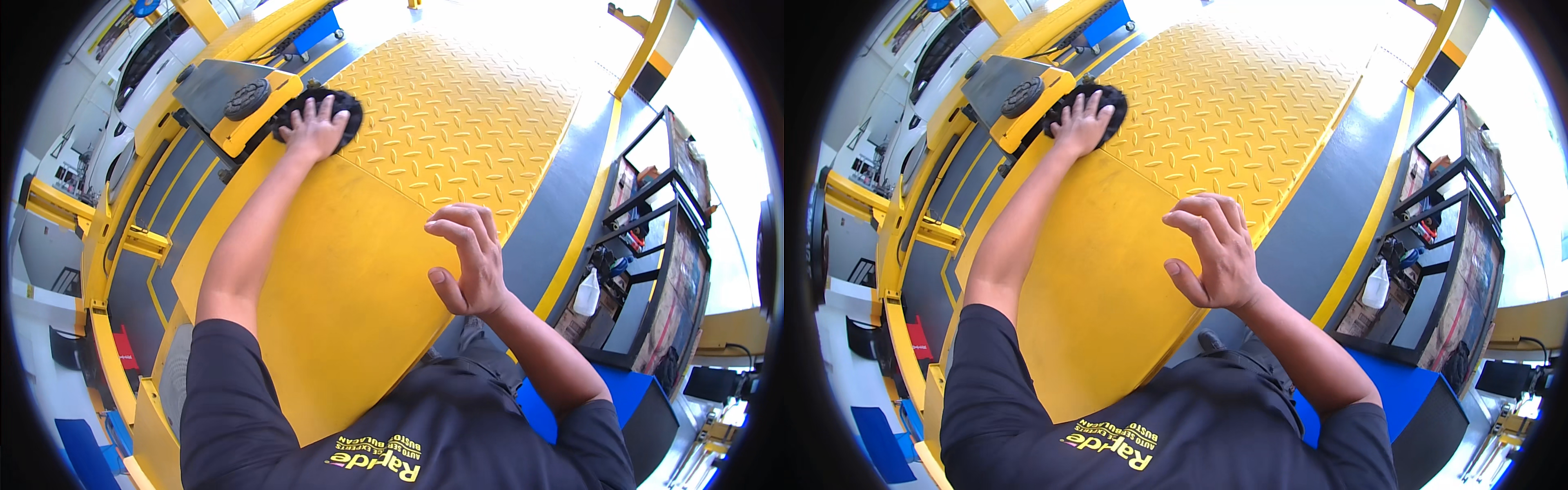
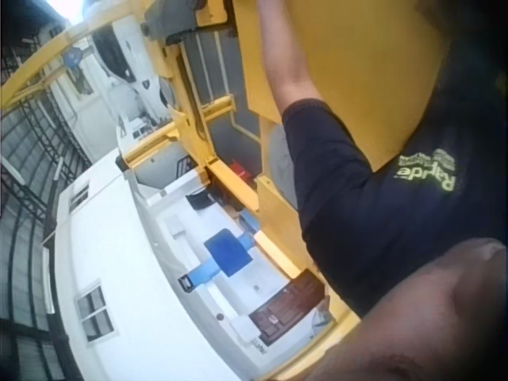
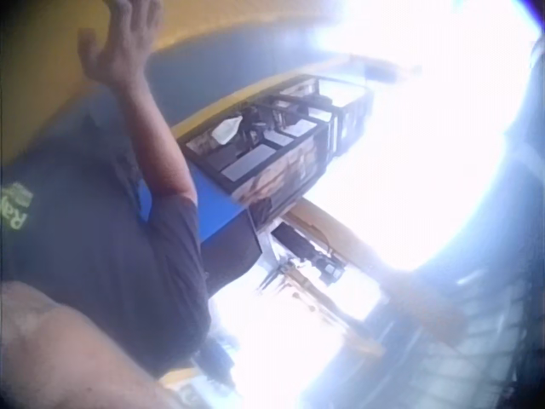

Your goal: The person wipes a yellow metal platform with a black cloth, moving systematically across the flat surface and around a circular turntable. The person also wipes the edges and adjacent yellow structures.

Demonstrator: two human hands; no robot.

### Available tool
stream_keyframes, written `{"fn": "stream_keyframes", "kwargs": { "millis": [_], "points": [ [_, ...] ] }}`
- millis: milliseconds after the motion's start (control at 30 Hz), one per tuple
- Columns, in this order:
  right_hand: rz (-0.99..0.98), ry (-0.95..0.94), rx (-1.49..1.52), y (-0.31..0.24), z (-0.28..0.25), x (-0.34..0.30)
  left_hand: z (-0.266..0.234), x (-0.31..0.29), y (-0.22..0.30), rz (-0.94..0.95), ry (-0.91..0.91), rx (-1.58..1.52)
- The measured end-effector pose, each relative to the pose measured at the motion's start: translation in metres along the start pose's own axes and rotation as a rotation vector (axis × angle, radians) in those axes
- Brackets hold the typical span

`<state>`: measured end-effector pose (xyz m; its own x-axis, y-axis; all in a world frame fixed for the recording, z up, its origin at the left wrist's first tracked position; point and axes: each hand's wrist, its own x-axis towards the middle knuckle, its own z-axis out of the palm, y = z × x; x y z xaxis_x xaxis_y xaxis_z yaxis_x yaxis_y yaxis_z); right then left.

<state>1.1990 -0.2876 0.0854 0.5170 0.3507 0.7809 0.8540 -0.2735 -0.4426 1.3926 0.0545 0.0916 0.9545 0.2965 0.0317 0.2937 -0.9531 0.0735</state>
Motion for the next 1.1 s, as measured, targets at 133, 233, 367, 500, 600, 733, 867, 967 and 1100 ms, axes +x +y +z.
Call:
{"fn": "stream_keyframes", "kwargs": {
  "millis": [133, 233, 367, 500, 600, 733, 867, 967, 1100],
  "points": [
    [-0.006, 0.012, -0.029, 0.004, -0.002, -0.005, 0.033, -0.094, 0.118, 0.604, 0.216, 0.178],
    [-0.039, 0.051, -0.079, 0.004, -0.004, -0.005, 0.027, -0.195, 0.154, 1.12, 0.189, -0.166],
    [-0.019, 0.015, -0.09, 0.003, -0.005, -0.007, 0.011, -0.104, 0.092, 0.77, 0.214, -0.09],
    [-0.017, -0.008, -0.06, -0.003, 0.0, -0.003, -0.011, 0.009, -0.044, 0.013, -0.003, -0.003],
    [0.013, -0.025, -0.055, -0.005, 0.0, -0.002, 0.003, 0.009, -0.035, -0.024, 0.028, 0.01],
    [0.047, -0.036, -0.081, -0.002, -0.006, 0.0, 0.016, -0.074, 0.067, 0.437, 0.11, -0.018],
    [0.038, -0.037, -0.112, -0.004, -0.003, -0.002, 0.001, -0.137, 0.053, 0.598, 0.004, -0.135],
    [0.016, -0.049, -0.087, -0.005, 0.001, -0.001, -0.002, -0.1, -0.031, 0.223, 0.063, -0.099],
    [0.047, -0.042, -0.089, 0.0, -0.001, -0.005, -0.01, -0.105, -0.125, 0.009, 0.077, -0.028]
  ]
}}
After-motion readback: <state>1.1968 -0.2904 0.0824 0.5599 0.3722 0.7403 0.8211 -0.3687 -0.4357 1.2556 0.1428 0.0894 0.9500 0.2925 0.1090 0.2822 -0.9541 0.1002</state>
